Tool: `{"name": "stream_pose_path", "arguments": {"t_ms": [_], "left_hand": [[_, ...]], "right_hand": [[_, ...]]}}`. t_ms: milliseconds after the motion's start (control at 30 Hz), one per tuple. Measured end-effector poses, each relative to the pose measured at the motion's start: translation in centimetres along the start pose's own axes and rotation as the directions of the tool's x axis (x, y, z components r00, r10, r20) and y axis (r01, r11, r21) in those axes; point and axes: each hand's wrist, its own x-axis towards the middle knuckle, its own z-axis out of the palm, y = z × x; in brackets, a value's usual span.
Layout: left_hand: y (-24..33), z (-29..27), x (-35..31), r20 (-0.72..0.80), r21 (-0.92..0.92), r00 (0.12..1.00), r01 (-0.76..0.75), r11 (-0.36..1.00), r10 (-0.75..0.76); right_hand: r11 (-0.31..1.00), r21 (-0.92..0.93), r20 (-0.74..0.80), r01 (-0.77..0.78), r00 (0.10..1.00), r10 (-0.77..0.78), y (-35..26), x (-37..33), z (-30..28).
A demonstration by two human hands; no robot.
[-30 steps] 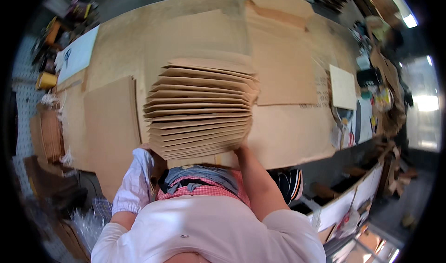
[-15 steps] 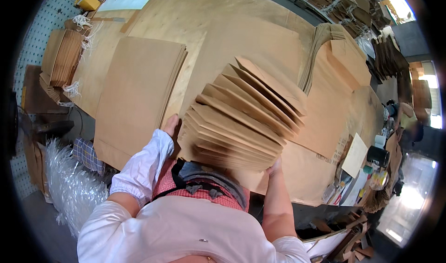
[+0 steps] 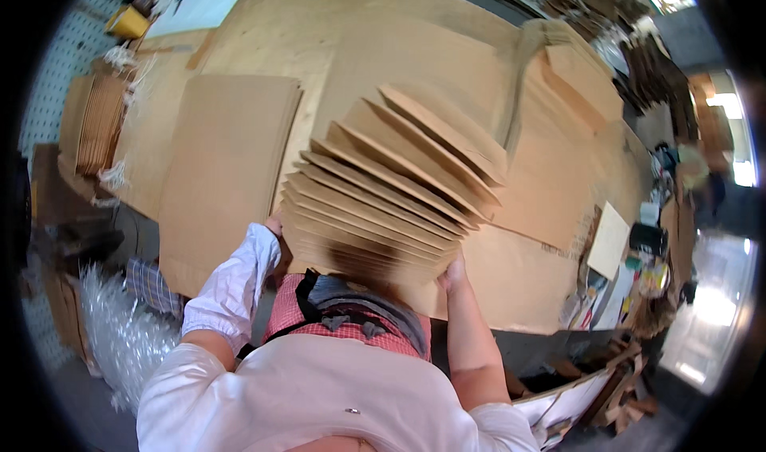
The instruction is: The person repeatedly picks up stacks of flat cardboard pieces from a workbench, aligns them, and places them into a growing pile. The person then uses a white string to tie the stack together.
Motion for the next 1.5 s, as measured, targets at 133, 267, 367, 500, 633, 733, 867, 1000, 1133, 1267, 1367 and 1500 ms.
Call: {"name": "stream_pose_path", "arguments": {"t_ms": [133,267,367,500,633,733,867,1000,1133,1267,1367,1500], "left_hand": [[9.4,3.7,0.6,-0.207,-0.075,0.969,0.121,0.99,-0.134],[25.0,12.2,-2.5,-0.062,0.88,0.657,-0.32,0.352,0.751],[30.5,20.6,-4.3,0.487,0.832,0.566,-0.532,-0.157,0.666],[27.1,25.7,-3.9,0.546,0.837,0.787,-0.497,-0.227,0.287],[22.6,22.2,-9.5,0.554,0.829,0.784,-0.55,-0.1,0.281],[22.3,22.5,-13.9,0.561,0.823,0.827,-0.561,-0.093,-0.03],[20.6,22.8,-13.1,0.56,0.828,0.808,-0.554,-0.09,0.181],[16.6,21.6,-12.2,0.554,0.827,0.803,-0.501,-0.255,0.221],[16.9,22.4,-12.4,0.534,0.834,0.827,-0.482,-0.268,0.176],[17.4,22.8,-12.7,0.447,0.871,0.89,-0.408,-0.275,0.095],[18.8,24.9,-13.9,0.591,0.807,0.666,-0.49,-0.33,0.455],[15.3,21.7,-12.2,0.508,0.84,0.832,-0.422,-0.342,0.223]], "right_hand": [[0.63,-0.7,-0.183,0.336,0.769,-0.613,-4.6,0.2,-1.5],[-0.278,-0.887,0.402,0.369,0.319,-0.858,-11.4,-4.8,8.0],[-0.573,-0.706,0.708,0.415,0.391,-0.588,-11.4,-4.2,16.9],[-0.689,-0.635,0.727,0.349,0.572,-0.38,-9.6,0.7,19.0],[-0.755,-0.486,0.829,0.439,0.506,-0.238,-3.4,-3.4,20.5],[-0.562,-0.486,0.874,0.67,0.39,-0.292,3.1,-4.9,13.8],[-0.329,-0.584,0.806,0.742,0.578,-0.129,0.9,-5.6,15.2],[-0.727,-0.519,0.854,0.45,0.23,-0.467,-7.4,-0.4,20.8],[-0.797,-0.59,0.681,0.131,0.611,-0.404,-12.1,5.1,20.7],[-0.852,-0.408,0.879,0.328,0.392,-0.271,-6.0,-2.0,20.7],[-0.751,-0.387,0.896,0.536,0.413,-0.167,1.1,-5.9,13.5],[-0.558,-0.598,0.751,0.576,0.646,-0.138,-4.7,-3.8,18.0]]}}
